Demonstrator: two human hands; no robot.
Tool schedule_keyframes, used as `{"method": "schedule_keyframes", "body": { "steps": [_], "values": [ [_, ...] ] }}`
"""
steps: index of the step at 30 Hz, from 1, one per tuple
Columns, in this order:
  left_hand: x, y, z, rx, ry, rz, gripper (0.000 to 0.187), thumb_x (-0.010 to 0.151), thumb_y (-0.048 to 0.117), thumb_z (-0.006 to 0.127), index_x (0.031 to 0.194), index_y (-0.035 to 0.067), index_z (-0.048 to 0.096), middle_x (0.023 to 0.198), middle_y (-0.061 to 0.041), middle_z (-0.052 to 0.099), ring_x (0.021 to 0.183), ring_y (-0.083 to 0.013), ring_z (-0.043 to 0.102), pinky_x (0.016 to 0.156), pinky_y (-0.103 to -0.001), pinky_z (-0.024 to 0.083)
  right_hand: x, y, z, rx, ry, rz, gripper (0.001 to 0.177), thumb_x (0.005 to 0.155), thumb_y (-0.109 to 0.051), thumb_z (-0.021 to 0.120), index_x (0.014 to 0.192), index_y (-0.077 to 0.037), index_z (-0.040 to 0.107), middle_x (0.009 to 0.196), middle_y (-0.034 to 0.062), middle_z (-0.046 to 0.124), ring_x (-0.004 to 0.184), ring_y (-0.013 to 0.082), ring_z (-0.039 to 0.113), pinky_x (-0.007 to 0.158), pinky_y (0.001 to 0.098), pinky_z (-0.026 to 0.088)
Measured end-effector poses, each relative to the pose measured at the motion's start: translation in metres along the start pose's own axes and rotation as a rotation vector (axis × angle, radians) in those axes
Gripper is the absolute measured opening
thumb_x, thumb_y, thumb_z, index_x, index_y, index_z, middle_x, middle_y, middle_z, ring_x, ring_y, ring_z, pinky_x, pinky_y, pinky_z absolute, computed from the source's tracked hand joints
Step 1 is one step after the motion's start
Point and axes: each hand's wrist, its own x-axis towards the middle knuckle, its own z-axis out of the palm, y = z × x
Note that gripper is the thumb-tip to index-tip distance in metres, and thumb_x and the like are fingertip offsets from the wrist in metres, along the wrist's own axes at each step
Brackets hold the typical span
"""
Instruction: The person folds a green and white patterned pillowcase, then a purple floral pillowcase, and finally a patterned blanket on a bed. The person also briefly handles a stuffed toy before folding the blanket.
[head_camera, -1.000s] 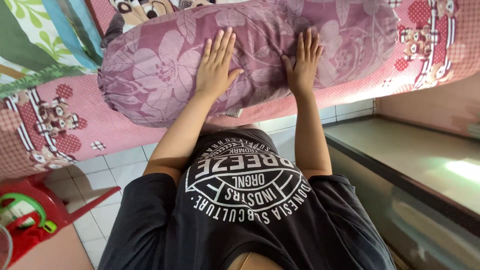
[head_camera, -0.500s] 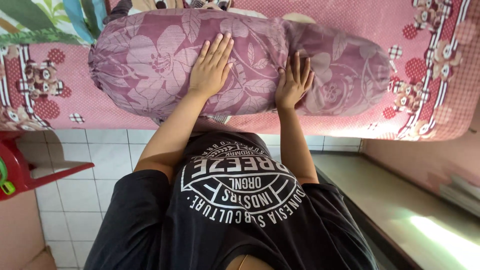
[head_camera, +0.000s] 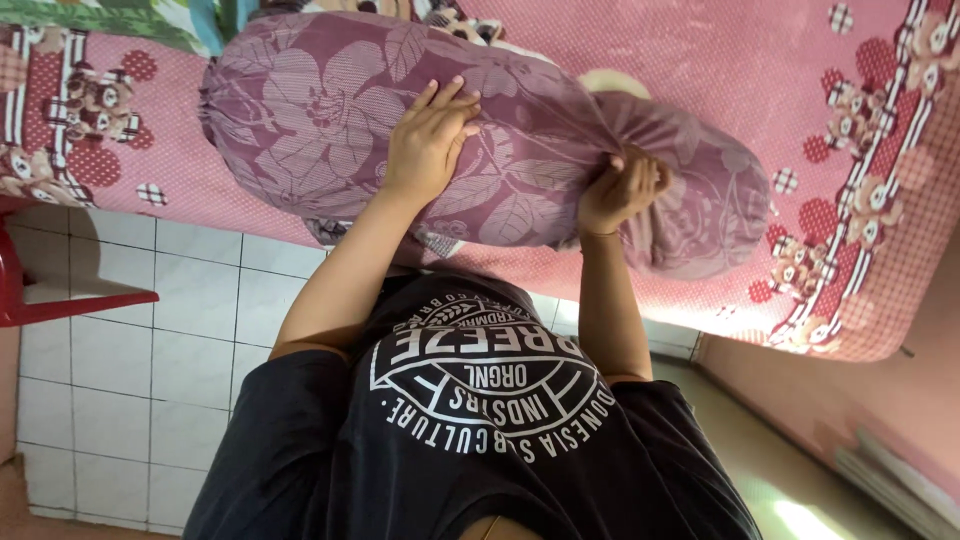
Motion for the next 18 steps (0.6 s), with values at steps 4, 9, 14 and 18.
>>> {"method": "schedule_keyframes", "body": {
  "steps": [4, 9, 14, 18],
  "values": [
    [0.018, 0.009, -0.035, 0.003, 0.074, 0.008, 0.019, 0.105, 0.019, 0.065, 0.101, 0.002, 0.072, 0.12, -0.014, 0.077, 0.126, -0.0342, 0.065, 0.116, -0.051, 0.043, 0.047, -0.022, -0.003, 0.099, 0.011, 0.02, 0.052, 0.114, -0.042, 0.032, 0.091, -0.012, 0.068, 0.069, 0.0021, 0.057, 0.064, 0.0175, 0.05, 0.098, 0.039, 0.038],
    [0.036, 0.007, -0.084, -0.013, 0.109, -0.014, 0.027, 0.11, 0.019, 0.055, 0.107, -0.001, 0.073, 0.122, -0.013, 0.077, 0.133, -0.0337, 0.058, 0.122, -0.053, 0.031, 0.103, -0.056, 0.022, 0.19, 0.06, -0.064, 0.056, 0.114, -0.042, 0.034, 0.081, -0.009, 0.067, 0.066, 0.0039, 0.058, 0.062, 0.0184, 0.048, 0.096, 0.0403, 0.042],
    [0.046, -0.015, -0.122, -0.03, 0.159, -0.072, 0.027, 0.11, 0.014, 0.051, 0.111, -0.002, 0.072, 0.126, -0.012, 0.074, 0.136, -0.0343, 0.055, 0.122, -0.058, 0.028, 0.148, -0.094, 0.074, 0.295, -0.073, -0.152, 0.042, 0.111, -0.025, 0.041, 0.081, -0.006, 0.063, 0.078, 0.0083, 0.066, 0.073, 0.0267, 0.059, 0.097, 0.0412, 0.039],
    [0.048, -0.054, -0.136, -0.008, 0.212, -0.184, 0.026, 0.109, 0.01, 0.048, 0.109, 0.0, 0.072, 0.124, -0.011, 0.074, 0.135, -0.034, 0.058, 0.122, -0.057, 0.028, 0.19, -0.141, 0.125, 0.422, -0.301, -0.252, 0.027, 0.101, -0.003, 0.05, 0.081, -0.003, 0.068, 0.081, 0.011, 0.072, 0.076, 0.0274, 0.067, 0.098, 0.039, 0.038]
  ]
}}
